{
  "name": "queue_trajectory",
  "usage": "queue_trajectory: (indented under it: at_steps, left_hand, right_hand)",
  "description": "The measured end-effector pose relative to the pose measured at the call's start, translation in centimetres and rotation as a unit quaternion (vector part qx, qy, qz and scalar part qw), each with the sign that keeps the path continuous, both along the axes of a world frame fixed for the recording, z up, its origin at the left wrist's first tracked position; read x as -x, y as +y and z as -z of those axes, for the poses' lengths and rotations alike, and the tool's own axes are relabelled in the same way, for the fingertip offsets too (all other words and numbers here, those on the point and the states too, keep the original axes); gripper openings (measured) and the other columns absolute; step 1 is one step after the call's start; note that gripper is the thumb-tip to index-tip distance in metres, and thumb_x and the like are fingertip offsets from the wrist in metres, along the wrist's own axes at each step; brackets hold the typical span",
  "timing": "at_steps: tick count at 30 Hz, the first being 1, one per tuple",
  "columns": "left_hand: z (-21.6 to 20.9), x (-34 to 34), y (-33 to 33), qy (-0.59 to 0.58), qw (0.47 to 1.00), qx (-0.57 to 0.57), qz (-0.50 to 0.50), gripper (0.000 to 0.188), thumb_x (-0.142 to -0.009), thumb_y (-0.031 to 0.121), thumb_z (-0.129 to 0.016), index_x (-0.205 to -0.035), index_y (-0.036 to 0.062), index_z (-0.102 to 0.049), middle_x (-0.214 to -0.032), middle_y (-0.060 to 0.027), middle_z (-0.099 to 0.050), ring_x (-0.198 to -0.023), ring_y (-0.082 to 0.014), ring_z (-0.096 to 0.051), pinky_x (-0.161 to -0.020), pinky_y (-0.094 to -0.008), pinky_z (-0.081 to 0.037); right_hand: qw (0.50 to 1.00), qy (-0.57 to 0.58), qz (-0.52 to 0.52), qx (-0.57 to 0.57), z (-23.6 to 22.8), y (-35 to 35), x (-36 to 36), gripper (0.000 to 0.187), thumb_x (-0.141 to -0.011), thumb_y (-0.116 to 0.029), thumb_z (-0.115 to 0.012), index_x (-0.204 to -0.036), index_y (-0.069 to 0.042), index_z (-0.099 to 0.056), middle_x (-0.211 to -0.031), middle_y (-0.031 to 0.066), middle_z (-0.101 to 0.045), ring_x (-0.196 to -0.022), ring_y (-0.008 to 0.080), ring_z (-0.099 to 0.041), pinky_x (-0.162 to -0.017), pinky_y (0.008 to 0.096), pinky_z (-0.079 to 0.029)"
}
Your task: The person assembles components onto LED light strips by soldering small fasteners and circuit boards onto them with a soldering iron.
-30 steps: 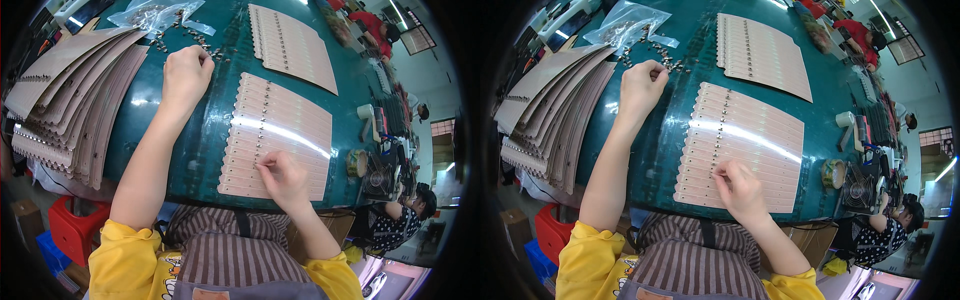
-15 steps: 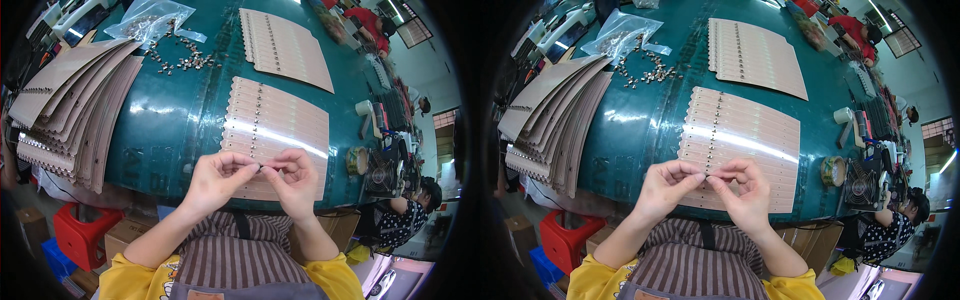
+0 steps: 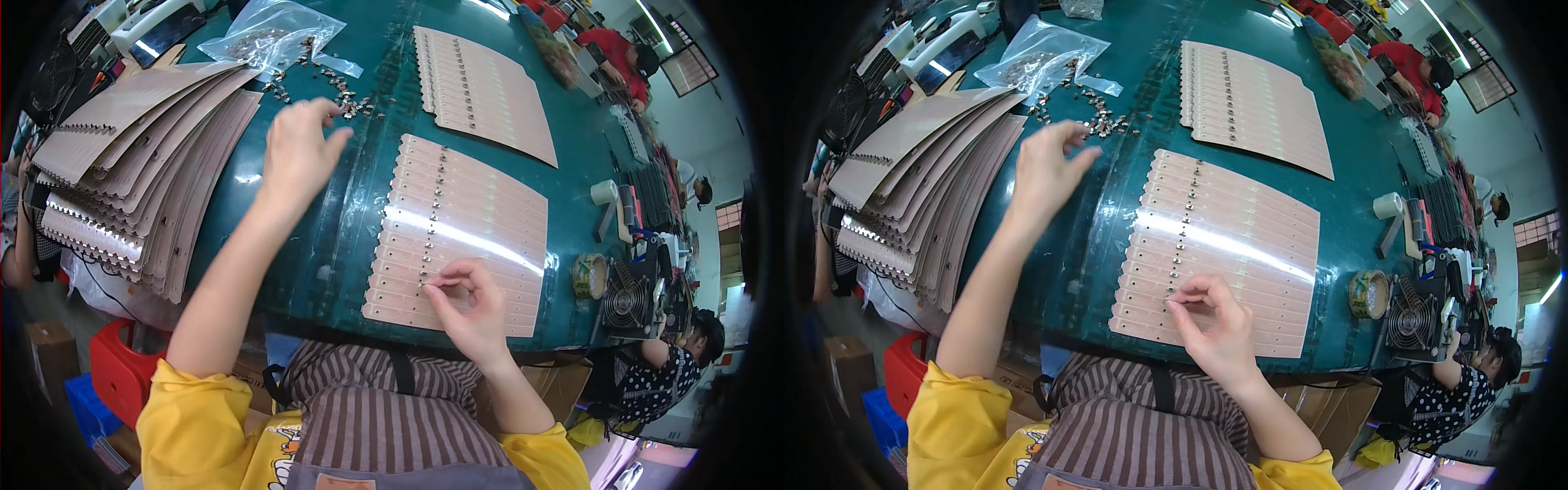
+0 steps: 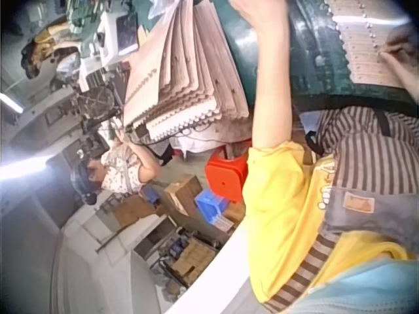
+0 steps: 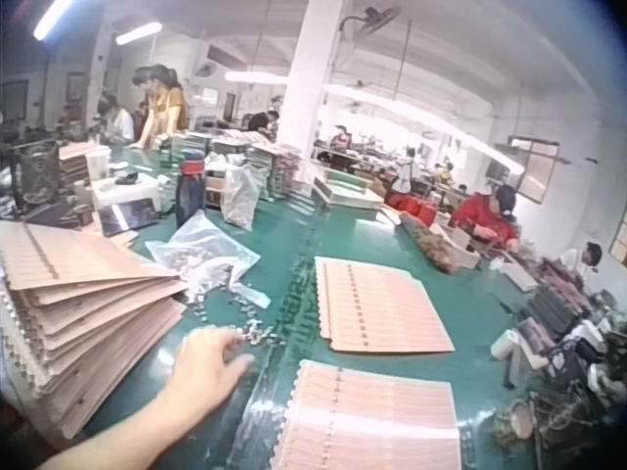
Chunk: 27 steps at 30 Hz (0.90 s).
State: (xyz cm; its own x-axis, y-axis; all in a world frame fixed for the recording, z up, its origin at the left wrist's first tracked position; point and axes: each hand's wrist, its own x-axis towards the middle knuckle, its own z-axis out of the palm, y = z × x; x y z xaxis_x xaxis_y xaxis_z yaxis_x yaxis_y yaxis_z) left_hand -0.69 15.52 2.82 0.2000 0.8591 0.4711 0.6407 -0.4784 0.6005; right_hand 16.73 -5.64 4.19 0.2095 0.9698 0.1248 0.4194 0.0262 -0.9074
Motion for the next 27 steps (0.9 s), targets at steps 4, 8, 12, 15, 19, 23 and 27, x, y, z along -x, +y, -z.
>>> queue_trajectory:
  at_steps: [4, 8, 12, 15, 19, 23, 27]
  left_hand:
    - [0.8, 0.2, 3.1, 0.057, 0.995, -0.003, -0.076, 0.027, -0.070, 0.018, -0.073, -0.089, 0.0014, -0.066, -0.079, -0.0133, -0.066, -0.074, -0.0276, -0.064, -0.070, -0.0359, -0.049]
    - [1.7, -0.2, 3.3, 0.020, 0.995, 0.067, -0.068, 0.016, -0.071, 0.015, -0.070, -0.078, 0.0014, -0.067, -0.082, -0.0164, -0.064, -0.080, -0.0324, -0.062, -0.076, -0.0395, -0.048]
    - [1.5, 0.0, 3.2, 0.040, 0.997, 0.049, -0.052, 0.013, -0.070, 0.012, -0.068, -0.076, 0.0009, -0.067, -0.077, -0.0169, -0.064, -0.076, -0.0333, -0.062, -0.075, -0.0389, -0.049]
    - [0.7, 0.3, 2.4, 0.044, 0.996, 0.051, -0.064, 0.016, -0.069, 0.013, -0.070, -0.078, -0.0002, -0.068, -0.072, -0.0144, -0.066, -0.065, -0.0246, -0.065, -0.066, -0.0322, -0.050]
    - [-1.3, 0.5, 0.0, -0.022, 0.990, 0.137, -0.034, 0.017, -0.070, 0.013, -0.072, -0.079, -0.0013, -0.067, -0.071, -0.0111, -0.067, -0.065, -0.0169, -0.064, -0.064, -0.0273, -0.049]
    - [-1.5, 1.0, -2.7, -0.179, 0.954, 0.238, 0.039, 0.019, -0.075, 0.010, -0.071, -0.087, -0.0036, -0.066, -0.077, -0.0054, -0.065, -0.070, -0.0074, -0.058, -0.064, -0.0197, -0.046]
    - [-1.9, 1.4, -6.1, -0.266, 0.912, 0.300, 0.092, 0.019, -0.079, 0.008, -0.069, -0.094, -0.0035, -0.067, -0.080, -0.0029, -0.064, -0.071, -0.0052, -0.056, -0.065, -0.0186, -0.045]
  right_hand:
    - [0.999, -0.041, -0.009, 0.015, 0.2, 0.3, 0.1, 0.017, -0.077, 0.002, -0.064, -0.091, 0.001, -0.054, -0.083, 0.0086, -0.062, -0.081, 0.0168, -0.065, -0.073, 0.0273, -0.053]
    - [0.996, -0.086, -0.027, 0.018, 0.0, 0.4, 0.0, 0.015, -0.077, 0.002, -0.064, -0.088, 0.001, -0.054, -0.082, 0.0093, -0.062, -0.080, 0.0181, -0.066, -0.072, 0.0274, -0.053]
    - [0.995, -0.087, -0.042, 0.029, -0.3, 0.5, -0.2, 0.015, -0.076, 0.002, -0.064, -0.088, 0.001, -0.054, -0.082, 0.0097, -0.062, -0.078, 0.0183, -0.066, -0.072, 0.0276, -0.053]
    - [0.994, -0.093, -0.044, 0.040, -0.4, 0.6, -0.2, 0.015, -0.076, 0.002, -0.064, -0.088, 0.001, -0.055, -0.082, 0.0099, -0.062, -0.078, 0.0184, -0.066, -0.072, 0.0276, -0.053]
    - [0.993, -0.107, -0.045, 0.036, -0.5, 0.6, -0.2, 0.015, -0.076, 0.003, -0.064, -0.087, 0.001, -0.054, -0.082, 0.0101, -0.062, -0.077, 0.0188, -0.066, -0.070, 0.0279, -0.053]
    - [0.991, -0.126, -0.050, 0.015, -0.5, 0.7, -0.1, 0.014, -0.075, 0.004, -0.064, -0.085, 0.001, -0.054, -0.079, 0.0109, -0.061, -0.075, 0.0206, -0.065, -0.067, 0.0285, -0.053]
    - [0.980, -0.189, -0.055, -0.014, -0.1, 0.4, 0.0, 0.014, -0.074, 0.005, -0.064, -0.084, 0.000, -0.055, -0.077, 0.0114, -0.060, -0.071, 0.0220, -0.064, -0.063, 0.0298, -0.052]
